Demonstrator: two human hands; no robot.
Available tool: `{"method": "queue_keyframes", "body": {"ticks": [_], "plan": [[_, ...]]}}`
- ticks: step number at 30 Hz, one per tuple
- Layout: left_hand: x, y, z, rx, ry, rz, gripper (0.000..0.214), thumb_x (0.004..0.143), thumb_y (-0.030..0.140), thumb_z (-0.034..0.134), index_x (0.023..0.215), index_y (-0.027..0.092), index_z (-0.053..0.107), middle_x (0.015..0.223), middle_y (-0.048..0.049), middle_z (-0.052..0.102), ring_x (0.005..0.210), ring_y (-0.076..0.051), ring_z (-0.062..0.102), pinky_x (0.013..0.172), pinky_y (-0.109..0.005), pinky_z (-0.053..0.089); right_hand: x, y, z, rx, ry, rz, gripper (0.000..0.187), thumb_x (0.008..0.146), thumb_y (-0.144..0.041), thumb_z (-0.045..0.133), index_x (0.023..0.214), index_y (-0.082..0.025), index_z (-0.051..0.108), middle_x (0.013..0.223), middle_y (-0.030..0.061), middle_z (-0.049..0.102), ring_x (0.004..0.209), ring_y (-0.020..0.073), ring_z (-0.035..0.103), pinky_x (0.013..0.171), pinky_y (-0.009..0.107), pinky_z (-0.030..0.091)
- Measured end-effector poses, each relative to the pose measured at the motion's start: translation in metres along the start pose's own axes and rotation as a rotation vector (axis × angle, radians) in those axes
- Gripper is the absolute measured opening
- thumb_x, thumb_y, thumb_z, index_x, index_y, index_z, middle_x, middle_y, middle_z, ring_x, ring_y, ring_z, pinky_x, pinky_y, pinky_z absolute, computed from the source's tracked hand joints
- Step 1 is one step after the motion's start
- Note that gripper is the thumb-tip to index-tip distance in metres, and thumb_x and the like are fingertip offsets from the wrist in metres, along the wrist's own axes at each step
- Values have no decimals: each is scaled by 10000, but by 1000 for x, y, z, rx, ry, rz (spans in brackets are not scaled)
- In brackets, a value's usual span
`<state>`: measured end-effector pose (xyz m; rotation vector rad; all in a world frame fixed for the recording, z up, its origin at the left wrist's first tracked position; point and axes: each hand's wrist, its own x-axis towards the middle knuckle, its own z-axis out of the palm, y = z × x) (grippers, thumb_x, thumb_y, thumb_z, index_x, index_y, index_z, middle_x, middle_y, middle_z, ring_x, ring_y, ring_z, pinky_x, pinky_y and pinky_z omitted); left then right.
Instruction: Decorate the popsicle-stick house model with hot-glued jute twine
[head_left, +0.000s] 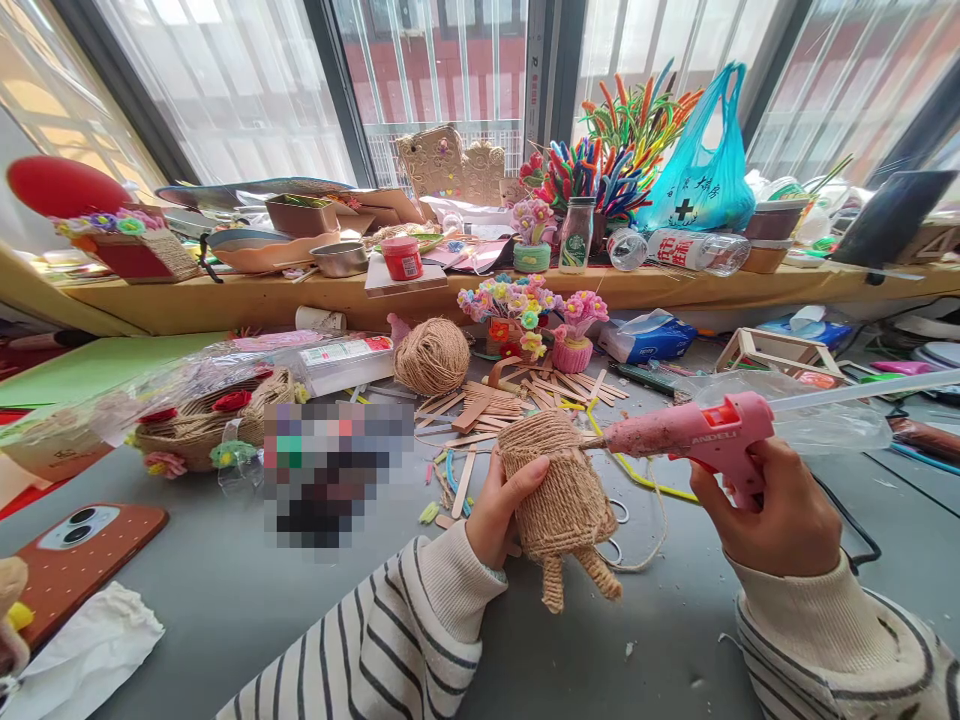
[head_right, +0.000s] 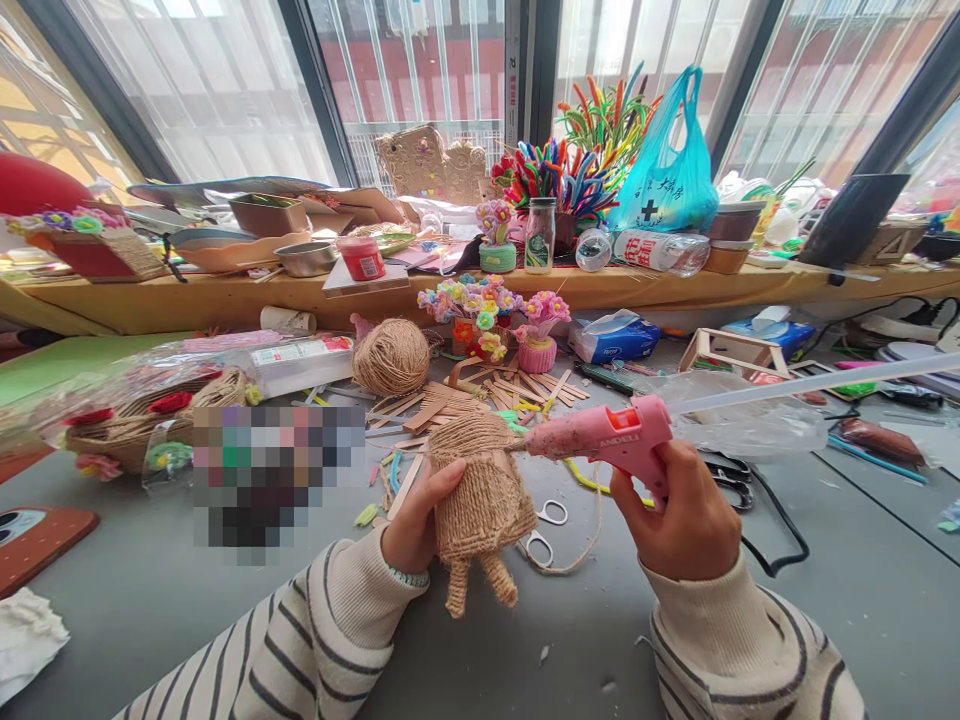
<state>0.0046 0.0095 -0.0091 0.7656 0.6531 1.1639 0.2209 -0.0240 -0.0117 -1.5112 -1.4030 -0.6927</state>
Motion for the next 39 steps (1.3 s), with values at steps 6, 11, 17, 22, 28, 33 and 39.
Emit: {"method": "queue_keyframes", "body": {"ticks": [6,11,17,22,28,33,39], "plan": [[1,-1,-1,-7,3,-23,694,636,358,746,1242,194,448,1035,-66,658,1017,-268,615,830,-348,513,1,1,1,-5,19,-38,237,799,-389,556,873,-164,541,639,6,554,493,116,468,475,241,362],[2,-2,-2,-19,15,-37,659,627,348,753,1207,194,480,1028,-67,665,1010,-272,624,826,-352,518,0,-3,0,-28,17,32,337,789,-476,547,893,-156,560,645,25,571,470,114,458,453,251,366],[3,0,1,-102,30,-66,519,598,352,754,1053,167,584,1078,-87,664,1052,-303,603,846,-365,509,3,-8,-1,-32,-21,172,484,734,-596,552,958,-167,571,644,37,570,513,158,504,512,303,428],[1,14,4,-227,-16,-157,374,629,378,701,902,128,646,839,-61,702,881,-239,645,838,-328,485,6,-6,3,-20,-75,214,629,726,-688,471,997,-132,584,631,52,571,507,167,505,533,314,434],[5,29,-4,-378,3,-97,443,719,431,590,1067,156,592,908,-60,694,873,-234,637,879,-390,451,4,2,12,-92,-246,291,721,721,-730,398,1046,-111,578,758,108,636,569,206,563,566,325,442],[6,39,-12,-314,76,-67,601,717,481,568,1239,199,471,1060,-80,659,948,-273,623,838,-410,471,-1,13,21,-145,-400,268,654,765,-671,346,1040,-120,568,793,125,655,638,253,605,564,331,436],[4,37,-12,-272,33,-35,694,676,484,614,1268,166,442,1061,-103,645,939,-278,612,872,-425,450,-3,28,28,-123,-408,308,687,745,-683,392,1056,-92,553,854,161,653,696,278,621,601,352,454]]}}
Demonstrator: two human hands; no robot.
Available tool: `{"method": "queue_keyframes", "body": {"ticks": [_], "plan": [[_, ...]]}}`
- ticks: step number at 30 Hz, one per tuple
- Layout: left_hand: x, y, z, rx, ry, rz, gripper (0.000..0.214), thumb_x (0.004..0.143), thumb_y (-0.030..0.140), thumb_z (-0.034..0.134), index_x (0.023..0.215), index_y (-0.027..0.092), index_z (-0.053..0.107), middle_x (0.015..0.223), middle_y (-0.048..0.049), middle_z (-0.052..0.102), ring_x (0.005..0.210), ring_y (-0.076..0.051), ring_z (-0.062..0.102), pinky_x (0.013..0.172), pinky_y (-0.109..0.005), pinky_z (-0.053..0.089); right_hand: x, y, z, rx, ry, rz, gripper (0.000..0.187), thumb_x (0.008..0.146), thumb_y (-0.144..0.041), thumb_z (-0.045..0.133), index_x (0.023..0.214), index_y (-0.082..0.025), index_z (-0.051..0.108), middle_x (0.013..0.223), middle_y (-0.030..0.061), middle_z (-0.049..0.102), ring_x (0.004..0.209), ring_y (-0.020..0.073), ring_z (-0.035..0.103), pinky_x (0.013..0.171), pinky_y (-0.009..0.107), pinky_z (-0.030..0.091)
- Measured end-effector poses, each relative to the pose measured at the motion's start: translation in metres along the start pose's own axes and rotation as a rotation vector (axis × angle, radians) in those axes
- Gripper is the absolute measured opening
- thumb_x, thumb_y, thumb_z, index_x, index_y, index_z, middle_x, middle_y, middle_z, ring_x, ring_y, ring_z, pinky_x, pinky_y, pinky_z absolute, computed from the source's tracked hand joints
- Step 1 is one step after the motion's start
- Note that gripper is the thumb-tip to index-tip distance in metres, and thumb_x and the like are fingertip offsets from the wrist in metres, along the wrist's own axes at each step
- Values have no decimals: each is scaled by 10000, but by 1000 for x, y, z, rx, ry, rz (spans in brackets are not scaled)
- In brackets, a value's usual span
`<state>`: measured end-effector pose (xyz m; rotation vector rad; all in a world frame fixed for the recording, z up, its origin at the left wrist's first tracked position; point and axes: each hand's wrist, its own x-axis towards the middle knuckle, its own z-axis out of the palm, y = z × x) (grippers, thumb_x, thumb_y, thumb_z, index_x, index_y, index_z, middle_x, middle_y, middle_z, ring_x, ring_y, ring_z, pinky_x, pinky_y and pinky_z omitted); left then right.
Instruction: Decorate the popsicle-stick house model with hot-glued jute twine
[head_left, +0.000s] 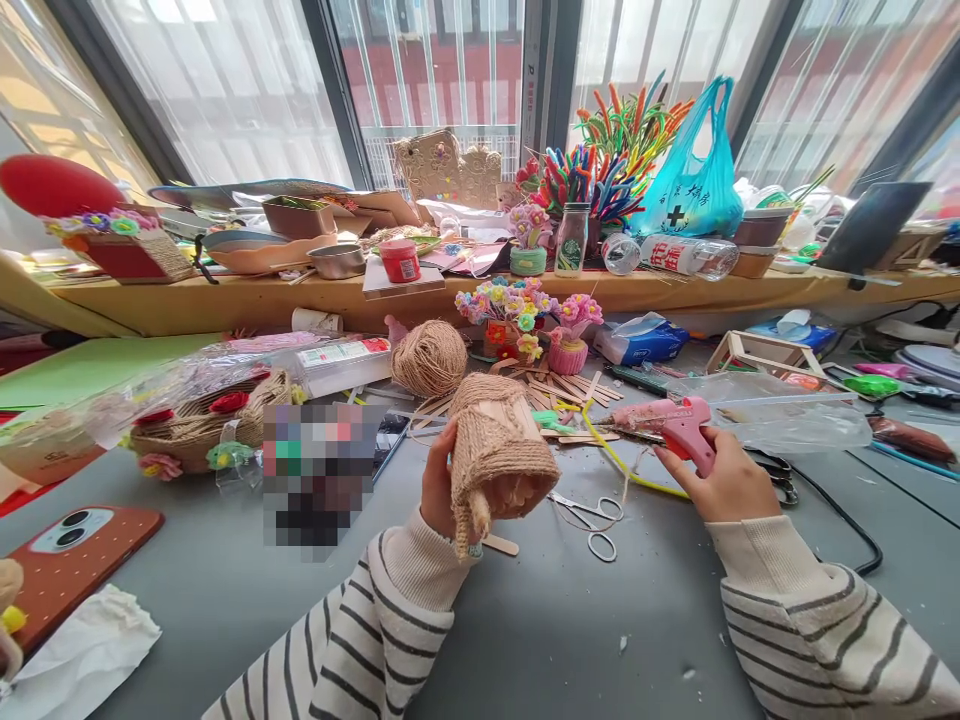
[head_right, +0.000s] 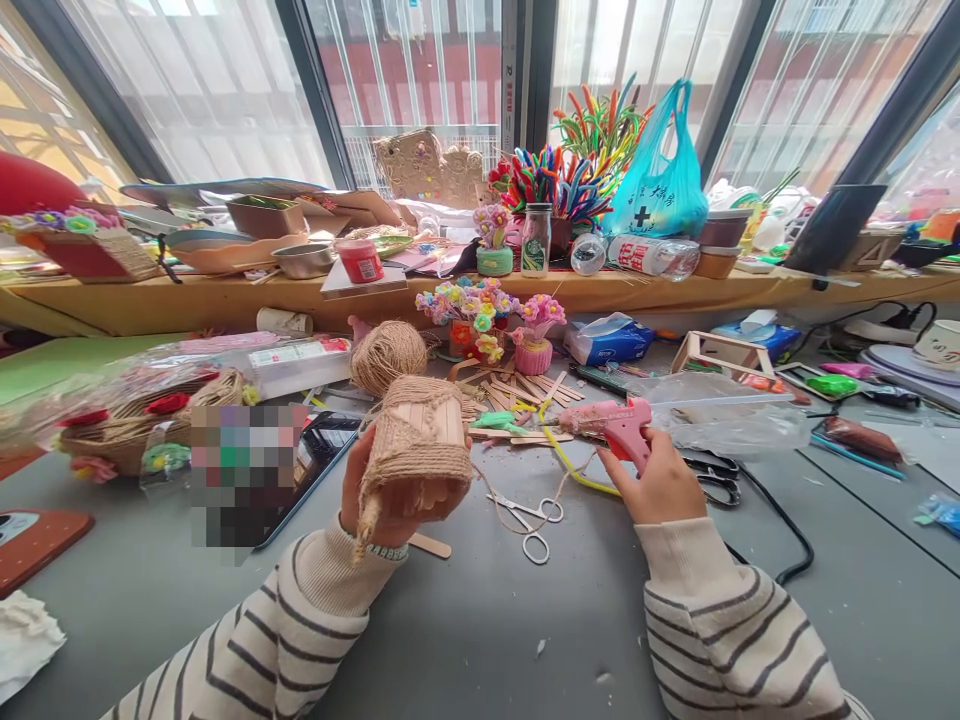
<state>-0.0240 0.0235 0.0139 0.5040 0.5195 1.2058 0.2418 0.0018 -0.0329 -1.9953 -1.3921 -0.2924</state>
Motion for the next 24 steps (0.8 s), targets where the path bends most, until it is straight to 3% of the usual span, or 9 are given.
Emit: {"method": "queue_keyframes", "body": {"ticks": [5,11,16,19,24], "plan": [[-3,-4,0,17,-38,-89,675,677,510,602,1228,147,458,1050,-108,645,952,-265,601,908,-424,417,7,17,10,8,3,16,648,761,-629,432,1088,-77,522,898,185,634,734,299,604,625,392,453],[-5,-5,-2,35,-110,-124,615,684,510,595,1160,128,517,1038,-116,659,1032,-295,584,933,-417,399,9,29,25,-6,-7,-22,446,816,-400,398,1086,-65,518,979,210,589,930,326,557,771,439,446],[-4,-8,0,-1,-108,-159,481,640,475,646,984,143,590,906,-91,693,1111,-312,552,970,-409,381,12,29,19,-38,-27,-67,408,783,-342,450,1069,-63,532,976,210,560,977,336,520,853,473,407],[-4,-8,2,-7,-104,-148,429,611,441,686,918,150,612,803,-58,699,1043,-299,594,930,-391,423,13,21,8,-30,-52,-120,388,780,-456,474,916,-111,589,943,182,568,931,327,519,851,488,389],[-6,-13,2,57,-169,-158,361,643,426,685,859,139,647,777,-72,715,858,-286,666,777,-370,505,3,1,2,57,-240,-212,401,797,-529,439,576,-211,545,642,39,565,633,191,541,656,351,437]]}}
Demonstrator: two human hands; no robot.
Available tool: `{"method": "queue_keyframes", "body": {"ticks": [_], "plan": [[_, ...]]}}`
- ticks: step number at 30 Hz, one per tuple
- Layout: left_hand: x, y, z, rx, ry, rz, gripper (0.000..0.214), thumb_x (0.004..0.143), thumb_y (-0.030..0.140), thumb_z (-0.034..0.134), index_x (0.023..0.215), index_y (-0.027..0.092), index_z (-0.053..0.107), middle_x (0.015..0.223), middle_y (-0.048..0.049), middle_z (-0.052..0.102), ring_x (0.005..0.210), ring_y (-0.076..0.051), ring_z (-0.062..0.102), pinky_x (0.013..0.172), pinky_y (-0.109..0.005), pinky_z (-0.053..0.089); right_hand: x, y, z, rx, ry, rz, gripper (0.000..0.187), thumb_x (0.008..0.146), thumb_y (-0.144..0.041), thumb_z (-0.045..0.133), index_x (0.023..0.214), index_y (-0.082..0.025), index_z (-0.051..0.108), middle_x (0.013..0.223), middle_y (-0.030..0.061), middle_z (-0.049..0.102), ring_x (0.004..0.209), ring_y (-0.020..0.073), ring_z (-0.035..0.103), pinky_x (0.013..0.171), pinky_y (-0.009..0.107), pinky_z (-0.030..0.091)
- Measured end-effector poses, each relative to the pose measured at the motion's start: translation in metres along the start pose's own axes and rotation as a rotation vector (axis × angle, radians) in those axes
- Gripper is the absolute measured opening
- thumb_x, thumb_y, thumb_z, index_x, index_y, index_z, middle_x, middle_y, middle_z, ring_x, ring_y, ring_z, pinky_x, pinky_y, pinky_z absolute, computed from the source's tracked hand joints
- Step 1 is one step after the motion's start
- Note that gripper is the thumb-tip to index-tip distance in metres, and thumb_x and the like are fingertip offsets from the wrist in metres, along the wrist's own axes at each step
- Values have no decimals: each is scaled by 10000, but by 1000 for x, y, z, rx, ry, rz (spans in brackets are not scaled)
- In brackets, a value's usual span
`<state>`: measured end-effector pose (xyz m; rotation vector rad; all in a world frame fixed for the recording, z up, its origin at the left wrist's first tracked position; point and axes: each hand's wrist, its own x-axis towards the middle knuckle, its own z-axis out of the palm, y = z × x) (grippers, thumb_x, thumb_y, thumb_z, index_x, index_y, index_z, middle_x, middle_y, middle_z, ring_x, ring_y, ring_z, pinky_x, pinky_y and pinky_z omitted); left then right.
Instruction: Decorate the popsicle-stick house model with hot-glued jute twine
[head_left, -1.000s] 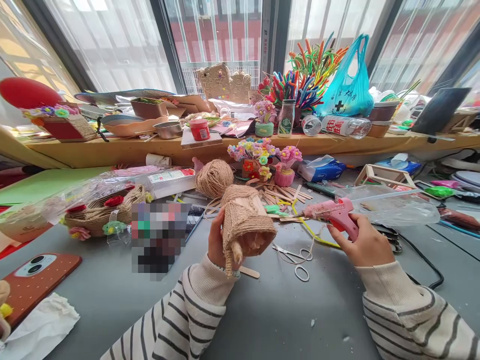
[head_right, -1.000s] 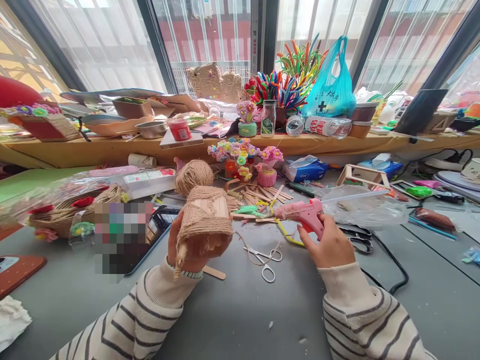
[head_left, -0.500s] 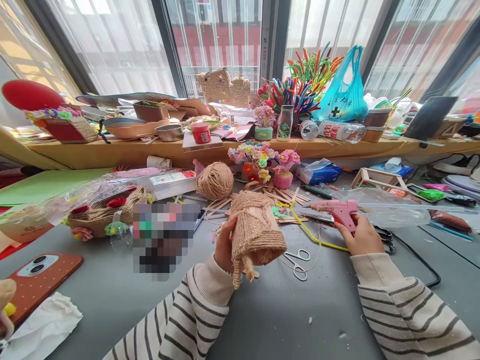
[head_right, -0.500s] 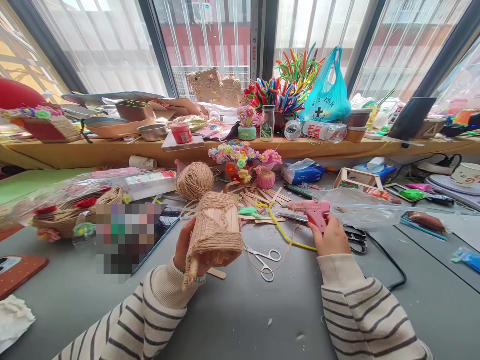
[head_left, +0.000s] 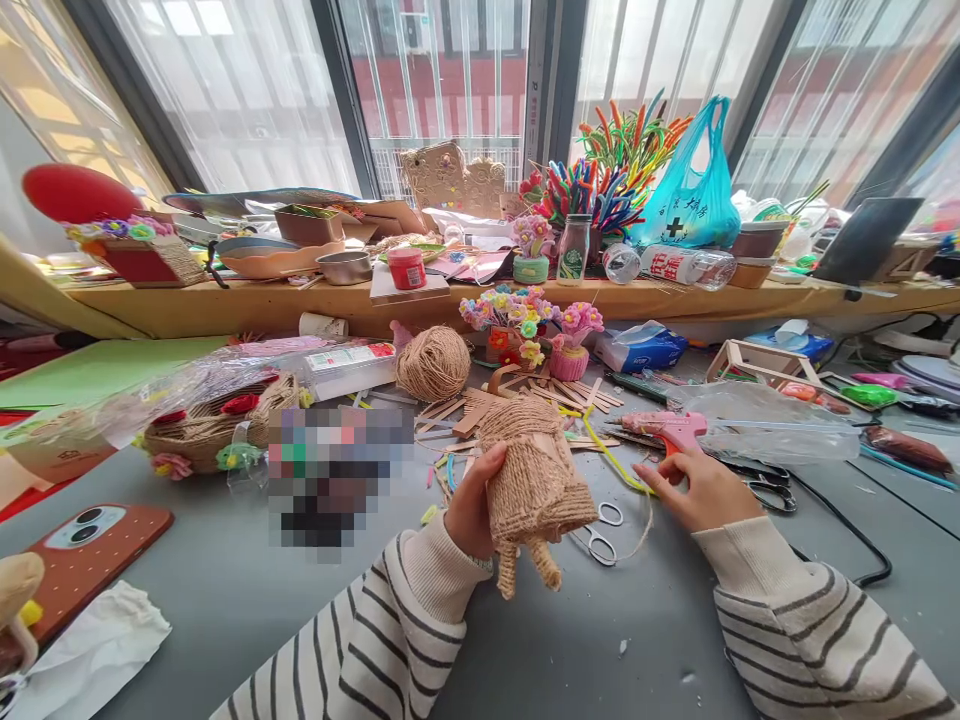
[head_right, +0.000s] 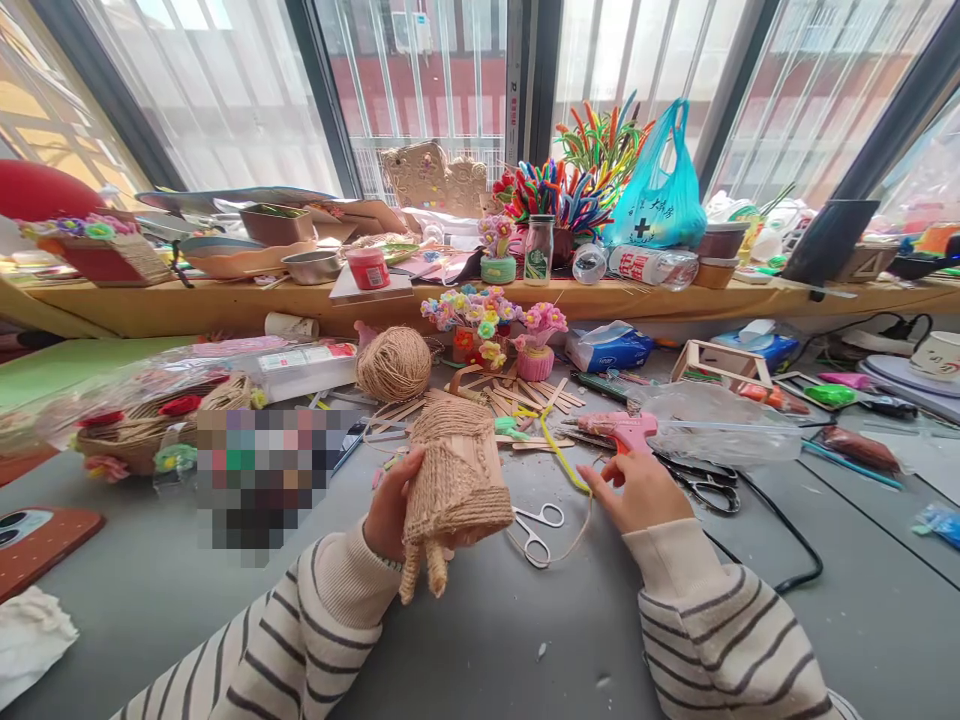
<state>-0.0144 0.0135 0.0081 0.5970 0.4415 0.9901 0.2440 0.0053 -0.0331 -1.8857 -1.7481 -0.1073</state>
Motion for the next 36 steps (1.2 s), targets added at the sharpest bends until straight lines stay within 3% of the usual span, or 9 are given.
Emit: {"method": "queue_keyframes", "body": {"ticks": [4,8,14,20,24,28,31,33,36], "plan": [[-1,-5,3,90,-21,-7,364,652,409,692,885,135,639,790,-100,719,938,-331,651,737,-375,523,0,-2,2,56,-157,-31,308,690,-493,563,552,-219,582,615,25,607,601,188,580,589,330,440],[1,-10,5,156,7,37,460,631,356,722,1035,171,604,934,-89,715,1007,-326,627,752,-366,526,5,5,2,107,-250,-45,212,658,-417,567,577,-228,621,593,11,635,545,174,602,521,302,434],[5,-18,-6,214,7,15,563,617,351,749,1115,195,537,1102,-107,661,1036,-327,611,799,-376,515,-1,-2,-1,159,-150,-41,235,733,-417,505,640,-220,594,604,13,620,502,150,532,510,293,414],[3,-20,-10,326,20,-4,615,572,338,798,1101,206,514,1101,-101,644,1091,-314,577,932,-405,446,-7,-13,-12,206,-46,-6,327,791,-494,467,680,-210,584,655,17,637,545,148,549,556,292,435],[4,-20,-10,391,-5,6,632,578,321,800,1122,206,500,1096,-106,641,1085,-314,576,927,-416,432,-6,-16,-17,257,-7,14,362,785,-535,470,678,-207,581,629,10,617,515,137,542,536,282,438],[3,-19,-8,412,8,-7,627,587,288,796,1127,200,492,1082,-108,641,1073,-310,582,924,-426,425,-7,-24,-20,468,43,145,334,753,-536,537,727,-206,578,679,23,650,566,150,586,608,305,488],[4,-19,-8,409,17,-19,615,582,293,796,1112,205,498,1067,-108,644,1062,-312,588,905,-426,436,-9,-33,-23,802,33,259,345,724,-539,588,778,-201,547,693,30,664,638,165,628,662,320,522],[4,-19,-9,411,3,-31,635,581,303,795,1126,206,483,1055,-107,647,1046,-312,595,885,-426,444,-10,-39,-26,1005,27,299,344,705,-516,628,808,-203,531,677,7,645,609,144,616,629,295,529],[4,-19,-9,419,-7,-47,700,566,327,805,1155,202,449,1085,-116,637,1063,-316,585,885,-423,444,-12,-48,-31,1133,39,276,320,691,-461,671,859,-209,567,663,-23,613,531,98,543,549,242,491]]}}
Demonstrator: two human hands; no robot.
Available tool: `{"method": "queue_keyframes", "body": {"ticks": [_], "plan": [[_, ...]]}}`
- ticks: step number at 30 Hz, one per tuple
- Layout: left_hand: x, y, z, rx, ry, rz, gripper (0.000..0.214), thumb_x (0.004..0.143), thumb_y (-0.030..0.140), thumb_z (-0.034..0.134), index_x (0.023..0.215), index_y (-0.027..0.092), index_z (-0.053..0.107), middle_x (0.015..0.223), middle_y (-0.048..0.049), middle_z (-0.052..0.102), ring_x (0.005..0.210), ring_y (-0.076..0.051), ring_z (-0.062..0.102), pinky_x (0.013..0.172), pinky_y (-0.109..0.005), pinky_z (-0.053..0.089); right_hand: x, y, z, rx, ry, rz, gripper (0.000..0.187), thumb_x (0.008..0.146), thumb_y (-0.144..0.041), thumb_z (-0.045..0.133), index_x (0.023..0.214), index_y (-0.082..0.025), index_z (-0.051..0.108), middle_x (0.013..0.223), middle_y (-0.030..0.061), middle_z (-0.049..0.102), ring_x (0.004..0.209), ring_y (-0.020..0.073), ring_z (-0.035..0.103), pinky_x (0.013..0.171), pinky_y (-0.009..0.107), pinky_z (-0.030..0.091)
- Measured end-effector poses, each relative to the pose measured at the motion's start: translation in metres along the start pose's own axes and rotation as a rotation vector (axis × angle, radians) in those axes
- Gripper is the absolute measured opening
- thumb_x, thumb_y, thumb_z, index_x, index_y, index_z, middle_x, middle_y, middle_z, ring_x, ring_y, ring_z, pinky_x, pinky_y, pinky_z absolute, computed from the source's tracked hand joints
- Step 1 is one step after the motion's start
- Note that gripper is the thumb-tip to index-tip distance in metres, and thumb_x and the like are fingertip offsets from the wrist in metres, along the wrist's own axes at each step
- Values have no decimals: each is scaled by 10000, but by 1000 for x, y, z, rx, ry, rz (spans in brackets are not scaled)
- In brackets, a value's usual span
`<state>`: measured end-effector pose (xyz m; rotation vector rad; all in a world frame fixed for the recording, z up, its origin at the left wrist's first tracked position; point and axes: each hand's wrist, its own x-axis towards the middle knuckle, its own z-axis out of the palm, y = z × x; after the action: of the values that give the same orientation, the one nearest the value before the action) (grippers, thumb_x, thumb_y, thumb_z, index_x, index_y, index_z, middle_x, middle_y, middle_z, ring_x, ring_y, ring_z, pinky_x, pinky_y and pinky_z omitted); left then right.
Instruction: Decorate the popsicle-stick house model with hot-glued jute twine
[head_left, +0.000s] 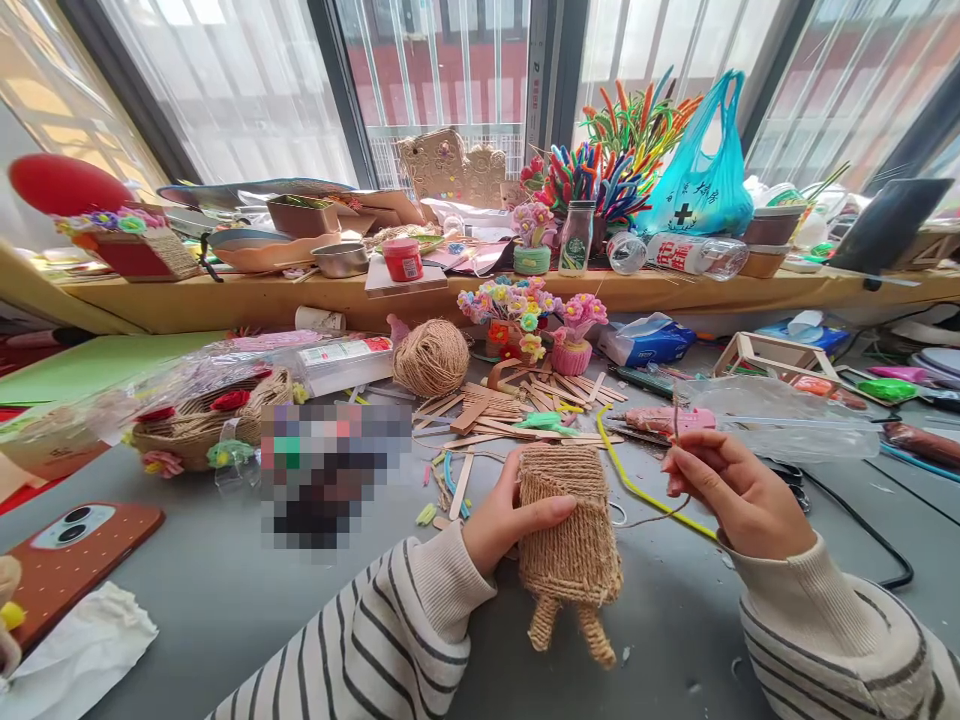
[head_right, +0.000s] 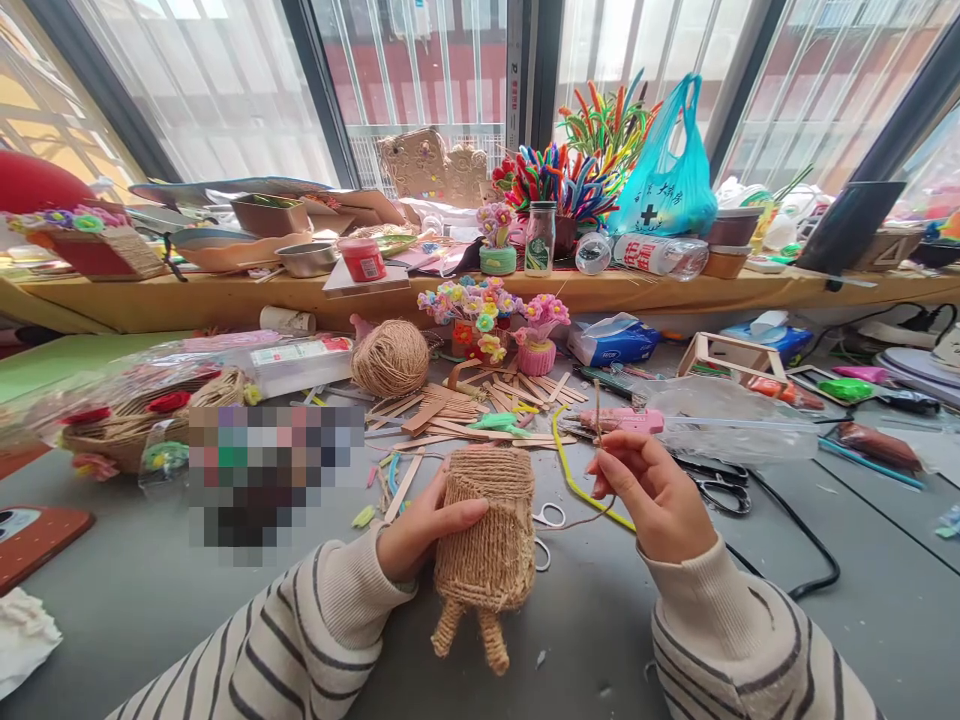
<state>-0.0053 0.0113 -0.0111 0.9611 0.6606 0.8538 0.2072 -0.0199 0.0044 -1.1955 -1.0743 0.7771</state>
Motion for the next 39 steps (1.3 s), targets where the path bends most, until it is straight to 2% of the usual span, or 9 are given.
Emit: {"method": "queue_keyframes", "body": {"ticks": [4,7,12,16,22,27,35,39], "plan": [[0,-1,0,12,21,12,688,580,337,799,1160,199,456,1143,-129,620,1113,-322,557,910,-420,436,-8,-7,3,-33,-21,-50,277,691,-466,679,812,-219,650,615,-25,574,500,79,462,468,206,410],[1,-4,-2,20,5,38,656,613,316,782,1177,201,465,1180,-137,607,1104,-322,567,909,-419,442,-12,-10,3,-112,-35,-144,238,696,-462,679,719,-227,648,616,-19,569,528,86,478,486,200,426],[3,-7,-6,34,-14,19,715,622,340,775,1231,203,426,1224,-146,585,1124,-327,555,920,-423,438,-6,-7,-3,-302,-314,-488,47,788,-246,608,770,-236,650,660,-2,609,607,112,565,538,207,482],[4,-6,-6,32,-16,9,787,586,382,792,1239,196,396,1245,-148,566,1178,-340,508,950,-442,415,-4,-5,-5,-368,-365,-587,98,800,-162,584,847,-226,641,693,11,610,610,113,571,518,210,478],[2,-1,-2,17,20,-10,811,537,446,804,1202,197,411,1246,-144,559,1218,-365,465,991,-472,379,-9,-9,-1,-336,-407,-602,124,816,-153,574,867,-244,640,683,3,569,617,103,534,506,201,454],[-4,3,5,-56,50,-23,723,555,440,793,1143,214,437,1224,-117,574,1219,-345,468,1033,-451,342,-10,-9,-1,-308,-426,-567,121,823,-165,567,863,-253,639,691,-2,552,619,99,519,495,199,443],[-3,1,5,-81,32,36,571,624,378,759,1103,208,500,1140,-91,625,1146,-316,531,999,-422,370,-9,-11,1,-346,-477,-565,92,822,-197,578,841,-264,638,670,-9,552,602,100,535,498,207,448],[-2,1,5,-53,43,25,618,590,407,774,1098,204,485,1121,-88,625,1130,-315,536,968,-411,395,-10,-13,3,-349,-476,-560,80,819,-206,582,826,-260,641,660,-7,557,600,104,541,499,211,451]]}}
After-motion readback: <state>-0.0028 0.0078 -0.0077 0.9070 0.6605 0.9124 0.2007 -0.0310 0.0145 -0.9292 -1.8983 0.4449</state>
